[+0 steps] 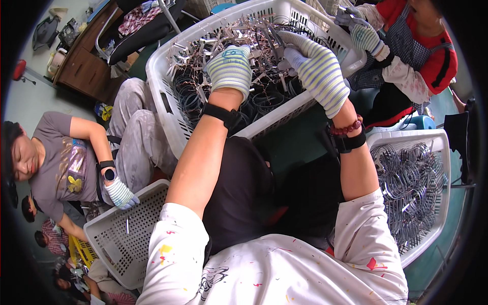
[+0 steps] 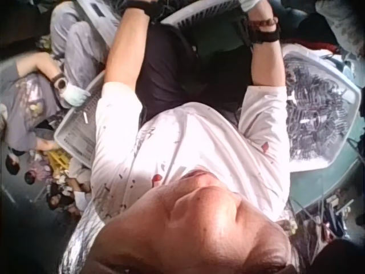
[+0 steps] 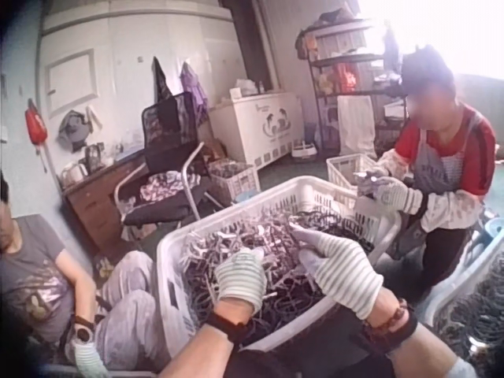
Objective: The recorder is sorting and assembling various metal spring and clip components from large plastic baskets into smaller organized batches.
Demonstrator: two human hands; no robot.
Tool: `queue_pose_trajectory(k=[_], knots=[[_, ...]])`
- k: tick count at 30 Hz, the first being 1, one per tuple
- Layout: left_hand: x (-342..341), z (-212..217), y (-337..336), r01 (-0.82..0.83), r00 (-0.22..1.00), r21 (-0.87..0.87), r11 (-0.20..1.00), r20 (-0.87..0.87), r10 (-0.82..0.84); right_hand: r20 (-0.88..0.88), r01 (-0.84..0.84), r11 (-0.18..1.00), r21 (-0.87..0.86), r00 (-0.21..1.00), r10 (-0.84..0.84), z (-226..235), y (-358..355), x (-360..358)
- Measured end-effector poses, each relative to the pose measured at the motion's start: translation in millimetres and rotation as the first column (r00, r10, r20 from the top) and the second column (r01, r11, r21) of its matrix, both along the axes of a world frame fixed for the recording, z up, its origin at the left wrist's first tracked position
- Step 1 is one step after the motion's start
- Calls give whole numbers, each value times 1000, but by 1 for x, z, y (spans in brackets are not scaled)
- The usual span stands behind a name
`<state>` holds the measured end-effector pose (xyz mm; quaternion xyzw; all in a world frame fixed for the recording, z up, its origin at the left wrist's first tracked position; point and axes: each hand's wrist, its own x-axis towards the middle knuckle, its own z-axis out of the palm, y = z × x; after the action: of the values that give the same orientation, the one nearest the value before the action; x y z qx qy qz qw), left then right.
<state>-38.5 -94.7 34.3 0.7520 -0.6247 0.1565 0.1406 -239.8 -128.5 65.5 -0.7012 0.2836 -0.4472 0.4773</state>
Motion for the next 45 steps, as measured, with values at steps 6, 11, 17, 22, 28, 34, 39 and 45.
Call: queue_pose_trajectory(k=[6,11,17,22,28,34,39,45], knots=[[6,-12,-1,-124,939,-30,992,-327,107,192,129,990,-63,975,-115,15,-5,-13],[-4,-15,-7,232,267,8,973,-962,-55,-21,48,996,-77,999,-50,-7,-30,-25],[-13,6,9,376,-45,10,926,-999,29,-144,164,821,-547,948,-285,6,-15,-2],[-14,10,13,448,-156,-40,893,-987,34,-13,258,688,-679,932,-362,6,-11,3],[-11,9,14,464,-179,-56,884,-983,32,3,270,662,-700,927,-375,4,-11,2],[-12,9,9,501,-195,-82,862,-981,20,-32,266,584,-767,893,-449,9,-5,4],[-6,22,11,520,-231,-73,851,-971,58,81,268,684,-679,953,-293,15,-9,-1],[-13,46,18,594,-639,-366,716,-756,144,250,52,996,-73,968,-32,-1,-41,-33]])
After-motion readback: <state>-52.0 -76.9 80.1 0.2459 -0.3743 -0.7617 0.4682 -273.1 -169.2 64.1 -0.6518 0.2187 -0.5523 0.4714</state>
